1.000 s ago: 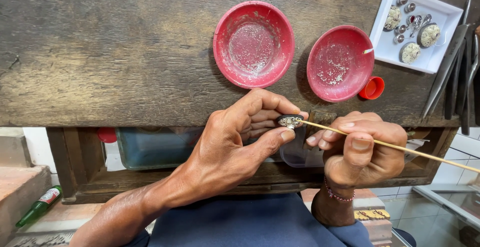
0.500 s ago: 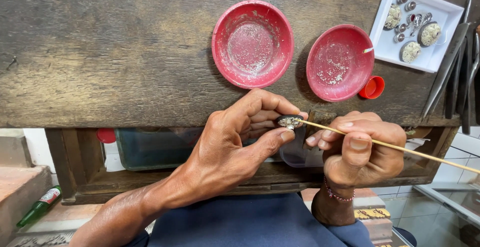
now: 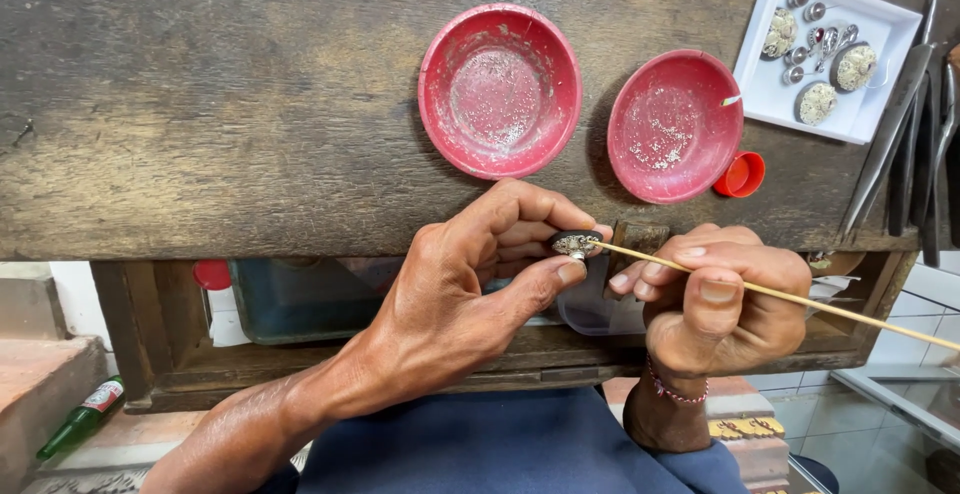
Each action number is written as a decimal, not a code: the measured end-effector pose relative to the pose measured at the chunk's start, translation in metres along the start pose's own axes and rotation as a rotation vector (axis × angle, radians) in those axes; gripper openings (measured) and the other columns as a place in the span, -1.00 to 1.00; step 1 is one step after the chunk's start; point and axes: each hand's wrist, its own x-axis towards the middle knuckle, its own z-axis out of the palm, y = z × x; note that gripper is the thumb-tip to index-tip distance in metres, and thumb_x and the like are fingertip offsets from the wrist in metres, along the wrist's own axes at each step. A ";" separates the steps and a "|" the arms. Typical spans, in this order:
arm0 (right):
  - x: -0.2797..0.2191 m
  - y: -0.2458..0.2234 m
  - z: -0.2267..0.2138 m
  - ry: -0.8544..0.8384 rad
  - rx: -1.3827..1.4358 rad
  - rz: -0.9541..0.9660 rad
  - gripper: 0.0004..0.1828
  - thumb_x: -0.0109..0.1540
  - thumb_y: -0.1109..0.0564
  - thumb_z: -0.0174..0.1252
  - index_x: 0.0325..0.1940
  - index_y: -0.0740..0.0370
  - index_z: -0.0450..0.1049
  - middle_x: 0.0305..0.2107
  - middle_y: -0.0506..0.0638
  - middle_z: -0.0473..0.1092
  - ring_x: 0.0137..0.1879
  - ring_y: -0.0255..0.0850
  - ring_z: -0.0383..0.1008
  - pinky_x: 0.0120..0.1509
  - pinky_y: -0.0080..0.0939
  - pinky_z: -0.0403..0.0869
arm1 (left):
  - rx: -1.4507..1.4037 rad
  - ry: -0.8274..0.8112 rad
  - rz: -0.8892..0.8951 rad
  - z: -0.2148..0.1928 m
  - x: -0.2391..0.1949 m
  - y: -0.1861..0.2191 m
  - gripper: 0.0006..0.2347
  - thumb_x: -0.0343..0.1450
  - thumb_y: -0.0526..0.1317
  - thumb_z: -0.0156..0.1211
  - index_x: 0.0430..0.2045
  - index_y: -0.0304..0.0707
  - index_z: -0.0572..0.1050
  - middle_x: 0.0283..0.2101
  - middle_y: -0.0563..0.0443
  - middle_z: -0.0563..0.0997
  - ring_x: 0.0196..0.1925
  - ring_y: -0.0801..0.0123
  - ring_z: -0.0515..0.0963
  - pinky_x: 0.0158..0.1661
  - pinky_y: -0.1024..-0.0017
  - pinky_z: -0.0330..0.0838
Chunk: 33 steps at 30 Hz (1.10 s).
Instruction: The person uses a wooden stick to pick up small silver beads from a red bowl and places them onto a small round object held in the other hand. The person repeatedly transfers beads to the object's surface, rotating it as needed, while additional finished pieces rest in a white tray nearby.
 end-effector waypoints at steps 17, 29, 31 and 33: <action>0.003 0.010 -0.003 0.070 0.080 -0.066 -0.71 0.44 -0.03 0.03 -0.22 0.23 0.29 -0.64 0.09 0.24 -0.65 -0.21 0.31 -0.58 -0.34 0.41 | -0.031 -0.026 0.015 0.002 0.002 0.000 -0.81 0.47 -0.34 0.18 -0.06 -0.36 0.42 0.00 -0.17 0.70 0.05 0.39 0.69 0.14 0.49 0.60; 0.023 0.043 -0.067 0.246 -0.214 -0.053 -0.77 0.44 0.11 0.02 -0.17 0.35 0.30 -0.48 0.24 0.32 -0.56 -0.18 0.36 -0.44 -0.22 0.55 | 0.069 0.053 0.012 0.013 0.007 0.002 -0.80 0.41 -0.43 0.24 -0.11 -0.43 0.47 -0.03 -0.25 0.74 0.04 0.27 0.76 0.13 0.48 0.64; 0.024 0.045 -0.070 0.207 -0.314 -0.068 -0.73 0.44 0.14 0.00 -0.22 0.45 0.34 -0.53 0.27 0.36 -0.57 -0.16 0.38 -0.42 -0.24 0.53 | 0.069 0.050 0.013 0.014 0.007 0.000 -0.80 0.41 -0.44 0.23 -0.10 -0.45 0.47 -0.02 -0.29 0.73 0.05 0.24 0.77 0.13 0.47 0.64; 0.021 0.044 -0.068 0.237 -0.350 -0.021 -0.79 0.43 0.17 0.01 -0.14 0.44 0.31 -0.41 0.32 0.38 -0.49 -0.12 0.44 -0.41 -0.26 0.56 | 0.058 0.068 -0.013 0.014 0.007 -0.001 -0.79 0.40 -0.44 0.24 -0.12 -0.46 0.46 -0.04 -0.32 0.74 0.04 0.21 0.77 0.07 0.45 0.72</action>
